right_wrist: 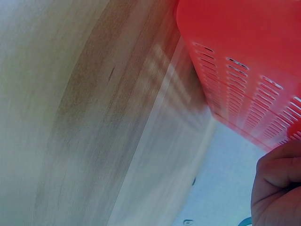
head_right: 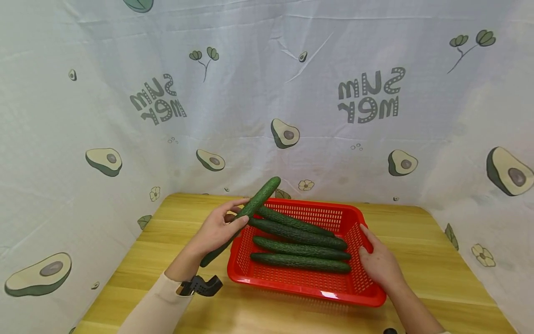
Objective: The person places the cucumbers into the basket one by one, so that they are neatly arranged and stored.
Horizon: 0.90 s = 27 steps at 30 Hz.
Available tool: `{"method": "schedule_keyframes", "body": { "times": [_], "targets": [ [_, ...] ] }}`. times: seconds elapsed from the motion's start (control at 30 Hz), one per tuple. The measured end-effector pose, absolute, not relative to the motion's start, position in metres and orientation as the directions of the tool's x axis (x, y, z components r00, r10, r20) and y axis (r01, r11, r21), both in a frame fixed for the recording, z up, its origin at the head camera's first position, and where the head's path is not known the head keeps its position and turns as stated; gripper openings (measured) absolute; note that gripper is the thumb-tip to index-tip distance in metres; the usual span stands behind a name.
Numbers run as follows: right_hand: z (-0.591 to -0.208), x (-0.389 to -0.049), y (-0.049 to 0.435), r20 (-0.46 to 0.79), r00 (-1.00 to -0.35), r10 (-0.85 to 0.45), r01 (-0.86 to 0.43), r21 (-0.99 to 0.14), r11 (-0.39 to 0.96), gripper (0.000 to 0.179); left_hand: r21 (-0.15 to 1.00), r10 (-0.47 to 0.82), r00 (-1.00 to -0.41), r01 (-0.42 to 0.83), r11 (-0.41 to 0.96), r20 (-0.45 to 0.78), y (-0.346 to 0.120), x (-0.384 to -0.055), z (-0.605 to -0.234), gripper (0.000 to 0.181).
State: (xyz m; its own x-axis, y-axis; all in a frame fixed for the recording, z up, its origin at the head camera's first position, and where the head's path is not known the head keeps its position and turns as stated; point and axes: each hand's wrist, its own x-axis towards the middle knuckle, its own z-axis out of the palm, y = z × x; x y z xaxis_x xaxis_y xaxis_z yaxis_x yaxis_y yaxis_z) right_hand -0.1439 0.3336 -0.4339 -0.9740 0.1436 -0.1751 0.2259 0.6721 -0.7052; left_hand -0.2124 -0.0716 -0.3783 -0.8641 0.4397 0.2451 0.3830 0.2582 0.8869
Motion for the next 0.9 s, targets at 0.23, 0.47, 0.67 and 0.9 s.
{"method": "schedule_keyframes", "body": {
  "times": [0.23, 0.47, 0.67, 0.9],
  "targets": [
    [-0.434, -0.143, 0.333, -0.155, -0.978, 0.141, 0.210, -0.700, 0.683, 0.067, 0.768, 0.579, -0.760, 0.550, 0.328, 0.297, -0.050, -0.214, -0.363, 0.046],
    [-0.434, -0.144, 0.332, -0.161, -0.976, 0.145, 0.216, -0.687, 0.693, 0.066, 0.640, 0.736, -0.634, 0.672, 0.372, 0.238, -0.016, -0.225, -0.357, 0.045],
    [-0.434, -0.144, 0.332, -0.156, -0.977, 0.148, 0.215, -0.689, 0.692, 0.066, 0.536, 0.825, -0.542, 0.749, 0.389, 0.159, 0.013, -0.236, -0.363, 0.044],
    [-0.435, -0.144, 0.334, -0.143, -0.979, 0.146, 0.204, -0.682, 0.702, 0.065, 0.529, 0.848, -0.528, 0.732, 0.429, 0.042, 0.035, -0.247, -0.377, 0.043]
  ]
}}
